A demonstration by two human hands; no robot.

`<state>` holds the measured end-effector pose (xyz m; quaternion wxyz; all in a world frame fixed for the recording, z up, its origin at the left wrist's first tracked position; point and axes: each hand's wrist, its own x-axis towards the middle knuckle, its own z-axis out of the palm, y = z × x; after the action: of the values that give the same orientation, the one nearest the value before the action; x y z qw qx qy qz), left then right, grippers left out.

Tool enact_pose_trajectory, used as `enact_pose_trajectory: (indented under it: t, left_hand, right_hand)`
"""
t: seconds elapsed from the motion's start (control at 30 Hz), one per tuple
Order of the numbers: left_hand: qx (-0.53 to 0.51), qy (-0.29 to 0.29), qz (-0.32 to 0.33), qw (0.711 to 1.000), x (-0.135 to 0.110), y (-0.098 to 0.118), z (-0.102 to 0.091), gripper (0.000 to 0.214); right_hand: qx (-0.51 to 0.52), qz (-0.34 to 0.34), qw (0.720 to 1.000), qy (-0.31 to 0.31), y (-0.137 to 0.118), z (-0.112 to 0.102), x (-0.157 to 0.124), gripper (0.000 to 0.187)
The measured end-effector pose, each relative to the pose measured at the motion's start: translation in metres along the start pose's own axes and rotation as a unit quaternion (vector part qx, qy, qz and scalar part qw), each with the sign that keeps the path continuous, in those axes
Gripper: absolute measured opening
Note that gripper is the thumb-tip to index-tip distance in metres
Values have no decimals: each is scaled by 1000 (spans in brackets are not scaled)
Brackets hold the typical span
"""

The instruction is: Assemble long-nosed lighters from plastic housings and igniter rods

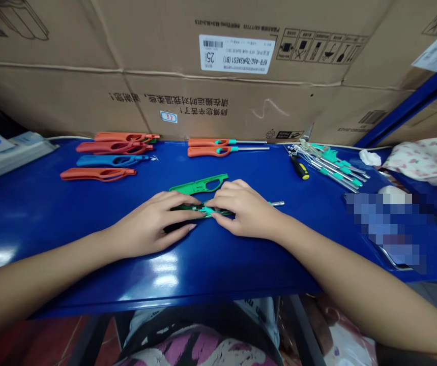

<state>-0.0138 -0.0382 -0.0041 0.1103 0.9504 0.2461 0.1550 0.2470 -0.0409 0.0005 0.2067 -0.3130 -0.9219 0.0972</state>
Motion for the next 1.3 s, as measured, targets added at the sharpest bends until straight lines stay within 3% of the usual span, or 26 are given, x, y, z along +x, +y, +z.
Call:
enact_pose_trajectory:
  t: [0.2,0.37,0.67,1.13,1.3]
  left_hand:
    - [1,-1,-1,1000,-1,-1,1,33]
    - [5,-1,-4,1000,-1,-4,2,33]
    - [-6,12,10,1000,1,-7,3,33]
    - [-24,33,12,999,1,-7,6,32]
    - [-22,48,17,998,1,-7,7,32]
  right_hand:
    - [45,23,998,-40,1,-13,0,26]
    - [74,36,995,-50,5,-17,1,15]
    - [25,31,998,-58,5,-12,-1,9]
    - [-51,9,997,-60,-2,-10,1,17]
    - [-36,24,997,-71,-2,-14,1,16]
